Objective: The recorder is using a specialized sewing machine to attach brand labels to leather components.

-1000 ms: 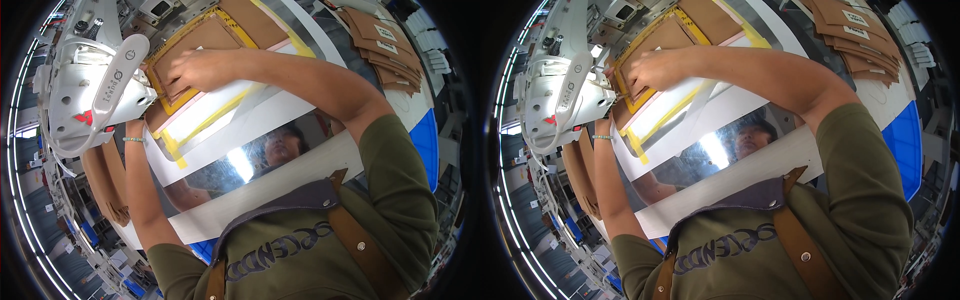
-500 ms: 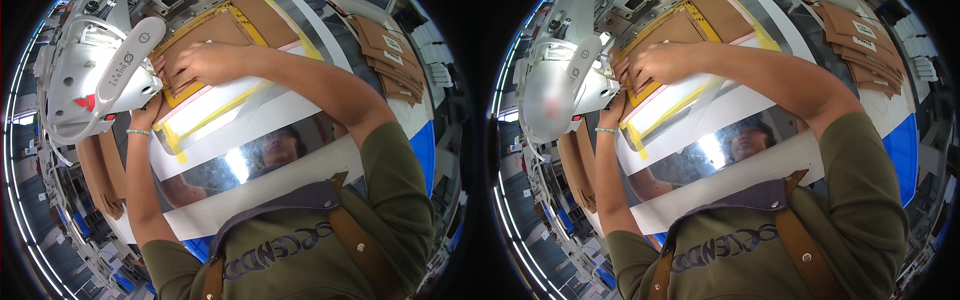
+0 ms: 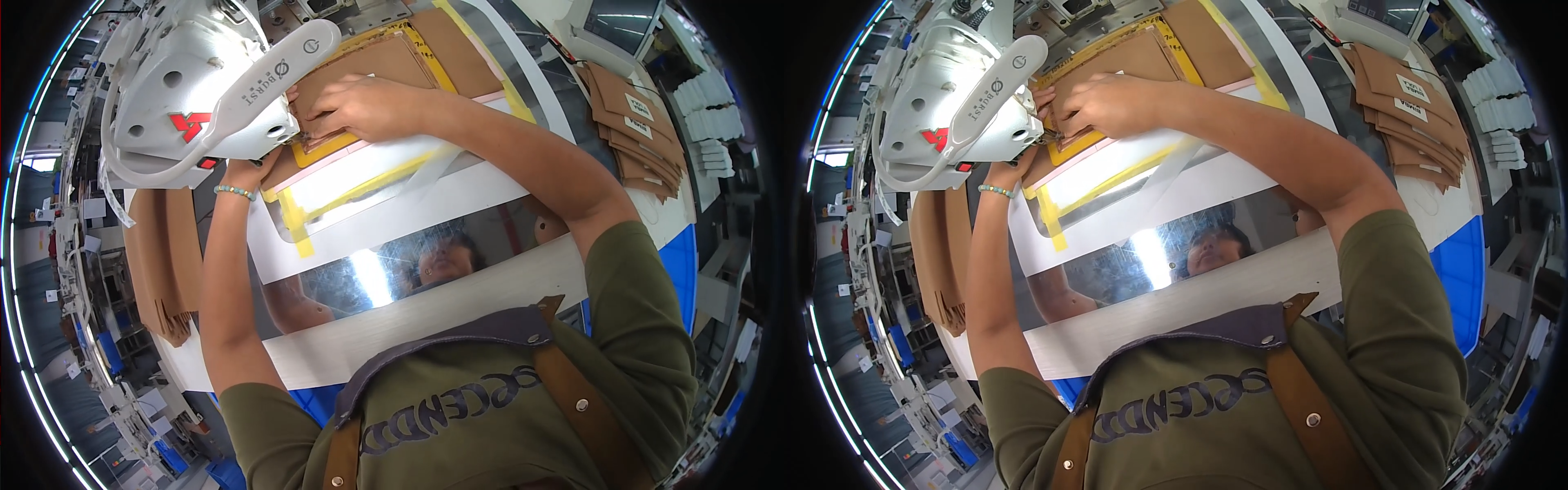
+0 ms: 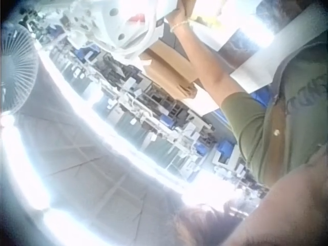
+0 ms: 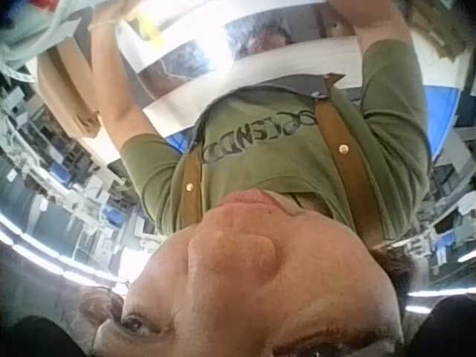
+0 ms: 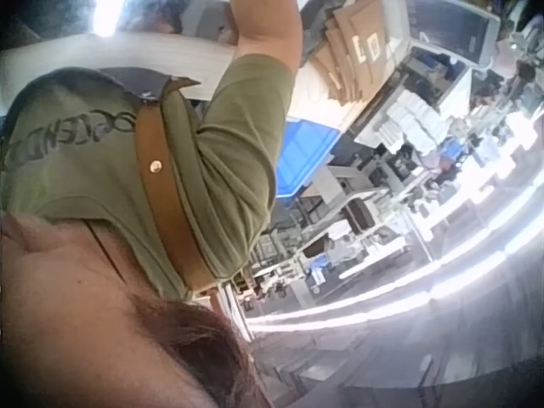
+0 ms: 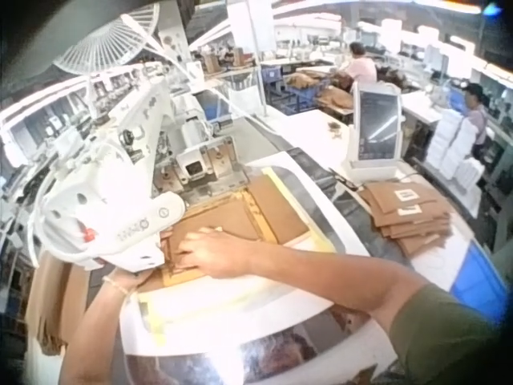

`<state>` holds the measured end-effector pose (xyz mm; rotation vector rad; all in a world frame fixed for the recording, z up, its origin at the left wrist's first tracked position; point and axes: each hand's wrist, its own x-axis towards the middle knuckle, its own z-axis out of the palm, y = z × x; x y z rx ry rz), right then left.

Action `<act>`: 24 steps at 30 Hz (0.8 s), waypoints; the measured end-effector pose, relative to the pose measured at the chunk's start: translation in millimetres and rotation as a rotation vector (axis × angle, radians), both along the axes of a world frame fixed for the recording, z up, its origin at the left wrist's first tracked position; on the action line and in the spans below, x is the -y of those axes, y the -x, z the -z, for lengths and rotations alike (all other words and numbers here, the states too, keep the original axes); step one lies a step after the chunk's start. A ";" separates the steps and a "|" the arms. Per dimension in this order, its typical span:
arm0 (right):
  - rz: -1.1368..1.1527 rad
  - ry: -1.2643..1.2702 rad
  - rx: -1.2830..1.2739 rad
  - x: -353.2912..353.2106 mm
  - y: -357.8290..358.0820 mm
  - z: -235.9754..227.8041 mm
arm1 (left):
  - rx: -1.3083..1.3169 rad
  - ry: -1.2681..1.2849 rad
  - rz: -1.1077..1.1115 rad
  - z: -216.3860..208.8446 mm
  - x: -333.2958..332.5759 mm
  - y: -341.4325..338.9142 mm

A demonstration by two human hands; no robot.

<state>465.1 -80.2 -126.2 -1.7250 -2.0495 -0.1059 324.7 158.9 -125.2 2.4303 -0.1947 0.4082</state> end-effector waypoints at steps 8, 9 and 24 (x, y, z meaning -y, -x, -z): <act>0.034 0.070 0.024 -8.7 2.2 -8.2 | -0.113 0.584 0.026 22.9 -27.8 -2.8; 0.040 0.075 0.024 -7.4 2.2 -8.2 | -0.097 0.426 0.022 22.3 -25.2 -3.5; 0.054 0.122 -0.027 -12.6 11.3 -18.5 | -0.047 -0.213 -0.182 42.4 -48.1 18.7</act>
